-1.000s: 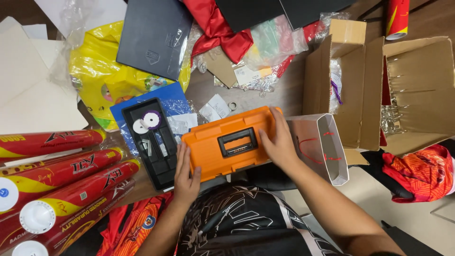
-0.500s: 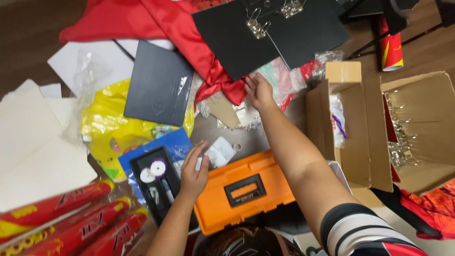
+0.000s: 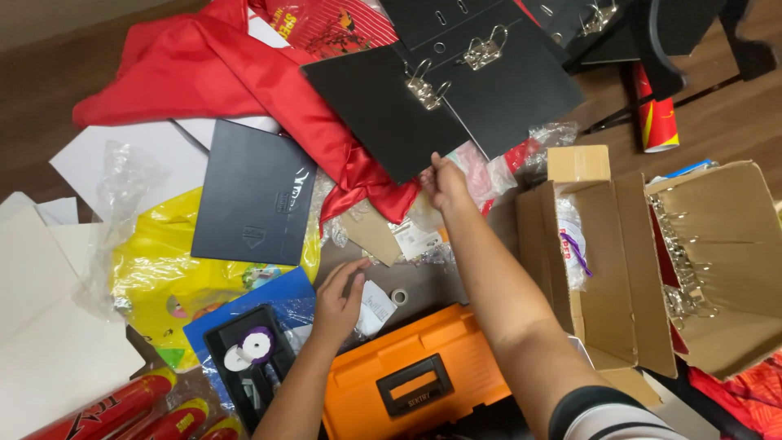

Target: Organizing various office supplies and items on a desk, including coiling a yellow cable and arranging binders.

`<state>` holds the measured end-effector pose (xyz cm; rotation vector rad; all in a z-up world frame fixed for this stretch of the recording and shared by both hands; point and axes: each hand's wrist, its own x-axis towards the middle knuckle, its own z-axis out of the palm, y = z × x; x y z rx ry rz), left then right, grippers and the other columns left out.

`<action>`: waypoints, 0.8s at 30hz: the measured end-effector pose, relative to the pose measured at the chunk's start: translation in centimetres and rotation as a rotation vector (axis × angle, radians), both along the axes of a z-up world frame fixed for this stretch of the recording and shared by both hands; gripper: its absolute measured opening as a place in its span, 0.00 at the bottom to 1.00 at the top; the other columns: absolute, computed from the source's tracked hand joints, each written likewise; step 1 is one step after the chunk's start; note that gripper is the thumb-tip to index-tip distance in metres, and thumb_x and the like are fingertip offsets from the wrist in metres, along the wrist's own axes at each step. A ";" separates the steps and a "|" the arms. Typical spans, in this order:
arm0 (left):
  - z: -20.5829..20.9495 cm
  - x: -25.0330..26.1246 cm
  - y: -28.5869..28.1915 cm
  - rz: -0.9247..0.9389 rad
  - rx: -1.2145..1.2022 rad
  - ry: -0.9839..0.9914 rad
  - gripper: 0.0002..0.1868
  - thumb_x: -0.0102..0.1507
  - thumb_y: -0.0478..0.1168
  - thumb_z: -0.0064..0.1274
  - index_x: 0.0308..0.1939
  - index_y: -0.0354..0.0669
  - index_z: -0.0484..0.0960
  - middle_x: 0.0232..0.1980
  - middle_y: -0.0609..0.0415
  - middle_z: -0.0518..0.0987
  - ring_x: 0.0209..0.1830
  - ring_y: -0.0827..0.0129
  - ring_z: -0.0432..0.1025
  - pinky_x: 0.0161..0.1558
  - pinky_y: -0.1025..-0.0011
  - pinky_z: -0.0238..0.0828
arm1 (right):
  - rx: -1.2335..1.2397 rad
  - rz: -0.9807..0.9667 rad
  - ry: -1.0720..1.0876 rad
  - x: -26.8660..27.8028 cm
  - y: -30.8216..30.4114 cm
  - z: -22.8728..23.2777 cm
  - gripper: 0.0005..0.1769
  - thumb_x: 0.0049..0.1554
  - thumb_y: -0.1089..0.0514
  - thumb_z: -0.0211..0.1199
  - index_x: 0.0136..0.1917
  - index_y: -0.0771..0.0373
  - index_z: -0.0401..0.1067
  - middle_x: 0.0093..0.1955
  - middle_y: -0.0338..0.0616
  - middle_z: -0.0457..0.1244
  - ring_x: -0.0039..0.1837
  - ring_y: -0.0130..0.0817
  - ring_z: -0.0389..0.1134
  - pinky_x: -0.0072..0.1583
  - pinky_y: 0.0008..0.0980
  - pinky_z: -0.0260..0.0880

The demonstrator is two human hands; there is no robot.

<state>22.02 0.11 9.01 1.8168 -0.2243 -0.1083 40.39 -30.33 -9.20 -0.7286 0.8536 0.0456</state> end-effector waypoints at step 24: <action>-6.5 0.7 0.9 0.402 -0.426 0.543 0.27 0.69 0.39 0.47 0.72 0.34 0.67 0.63 0.50 0.78 0.57 0.70 0.74 0.53 0.72 0.70 | -0.600 -0.300 0.437 -12.5 -5.2 -1.2 0.29 0.55 0.50 0.65 0.66 0.65 0.64 0.59 0.51 0.63 0.56 0.43 0.66 0.57 0.45 0.68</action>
